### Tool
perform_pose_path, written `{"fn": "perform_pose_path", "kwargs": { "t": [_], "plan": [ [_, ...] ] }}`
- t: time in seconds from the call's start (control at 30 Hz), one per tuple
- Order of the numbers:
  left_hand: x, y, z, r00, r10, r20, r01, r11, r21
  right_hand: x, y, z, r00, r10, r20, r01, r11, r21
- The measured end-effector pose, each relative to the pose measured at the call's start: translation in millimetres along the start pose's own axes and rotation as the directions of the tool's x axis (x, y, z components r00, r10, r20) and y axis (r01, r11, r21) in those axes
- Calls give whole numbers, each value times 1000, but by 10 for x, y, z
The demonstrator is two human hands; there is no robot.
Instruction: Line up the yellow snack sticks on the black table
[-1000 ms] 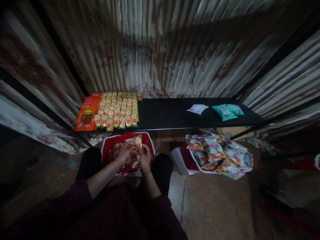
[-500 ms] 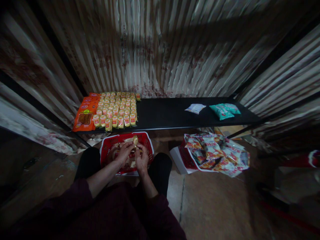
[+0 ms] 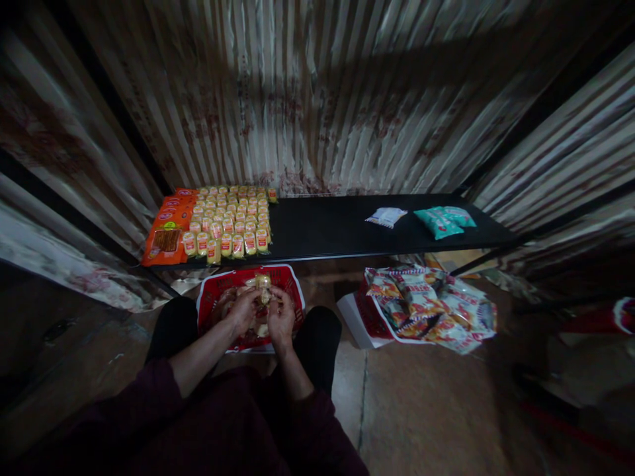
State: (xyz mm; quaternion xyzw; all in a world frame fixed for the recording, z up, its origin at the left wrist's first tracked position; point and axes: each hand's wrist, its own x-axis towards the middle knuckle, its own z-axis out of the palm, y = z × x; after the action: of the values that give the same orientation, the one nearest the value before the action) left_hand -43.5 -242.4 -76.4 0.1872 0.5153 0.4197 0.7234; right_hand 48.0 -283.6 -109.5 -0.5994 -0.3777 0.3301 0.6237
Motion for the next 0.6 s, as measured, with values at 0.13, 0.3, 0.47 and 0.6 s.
{"fn": "perform_pose_path", "kwargs": {
  "t": [0.13,0.3,0.47,0.6],
  "plan": [
    [28,-1,-5,1000,7,23,-6,997,-81,1,15,-23,999,41,1,-41,999,30],
    [54,-28,23,999,18,49,-13,995,-99,-8,5,-63,998,33,54,-32,999,-26],
    [28,12,127,1000,1,22,3,988,-154,10,-28,-91,995,-84,46,91,984,-155],
    [15,36,207,999,-31,32,37,979,-200,34,-56,-109,963,-265,38,266,928,-262]
  ]
}}
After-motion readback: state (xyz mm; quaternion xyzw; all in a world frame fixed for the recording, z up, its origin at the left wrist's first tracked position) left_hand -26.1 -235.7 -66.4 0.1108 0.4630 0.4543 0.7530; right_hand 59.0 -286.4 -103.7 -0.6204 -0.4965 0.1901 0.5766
